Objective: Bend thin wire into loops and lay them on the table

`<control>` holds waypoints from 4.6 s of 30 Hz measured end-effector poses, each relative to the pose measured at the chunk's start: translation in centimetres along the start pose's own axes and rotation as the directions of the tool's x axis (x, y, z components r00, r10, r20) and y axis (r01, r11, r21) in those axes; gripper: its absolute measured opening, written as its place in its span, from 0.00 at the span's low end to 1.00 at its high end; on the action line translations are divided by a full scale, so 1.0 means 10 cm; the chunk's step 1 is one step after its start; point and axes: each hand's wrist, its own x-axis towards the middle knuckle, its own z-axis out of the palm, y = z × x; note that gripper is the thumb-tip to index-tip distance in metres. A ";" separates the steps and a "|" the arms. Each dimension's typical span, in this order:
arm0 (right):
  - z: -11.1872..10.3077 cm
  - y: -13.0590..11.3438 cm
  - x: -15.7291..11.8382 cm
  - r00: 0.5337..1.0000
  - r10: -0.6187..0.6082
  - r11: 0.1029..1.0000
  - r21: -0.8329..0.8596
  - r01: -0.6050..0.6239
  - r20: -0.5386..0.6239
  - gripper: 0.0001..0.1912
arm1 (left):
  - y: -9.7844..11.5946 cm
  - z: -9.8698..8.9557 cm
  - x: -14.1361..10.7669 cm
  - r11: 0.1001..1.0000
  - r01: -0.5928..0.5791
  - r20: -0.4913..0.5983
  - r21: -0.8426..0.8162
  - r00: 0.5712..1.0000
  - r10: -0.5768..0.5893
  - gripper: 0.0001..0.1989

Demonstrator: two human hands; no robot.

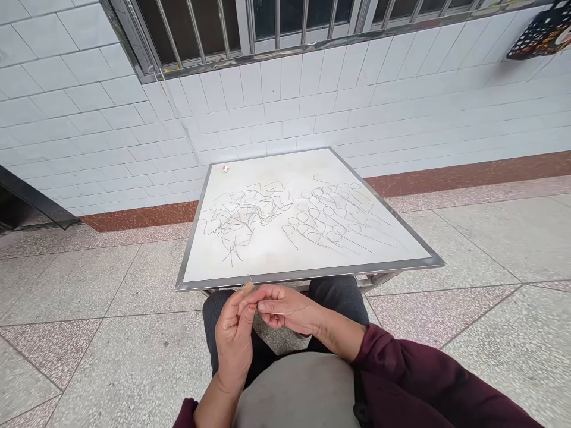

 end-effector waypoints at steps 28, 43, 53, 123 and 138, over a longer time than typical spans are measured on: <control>0.05 0.01 -0.06 0.852 -0.504 0.795 -0.461 0.394 -0.143 0.05 | 0.04 -0.23 0.10 0.811 -0.249 0.232 0.529 0.962 0.144 0.17; 0.00 0.00 -0.10 0.879 -0.348 0.919 -0.306 0.251 -0.325 0.10 | 0.08 -0.25 0.13 0.717 -0.393 0.493 0.576 0.866 0.079 0.23; -0.16 0.04 -0.11 0.849 -0.376 0.893 -0.390 0.225 -0.371 0.10 | 0.09 -0.27 0.14 0.542 -0.507 0.546 0.670 0.831 0.102 0.24; 0.00 -0.03 -0.03 0.783 -0.485 0.772 -0.610 0.176 -0.389 0.08 | 0.06 0.00 0.23 0.954 0.269 0.084 -0.133 0.962 -0.259 0.28; 0.06 0.08 0.02 0.764 -0.508 0.805 -0.535 0.257 -0.397 0.09 | 0.02 0.18 0.10 0.994 0.071 -0.111 0.077 0.992 -0.062 0.28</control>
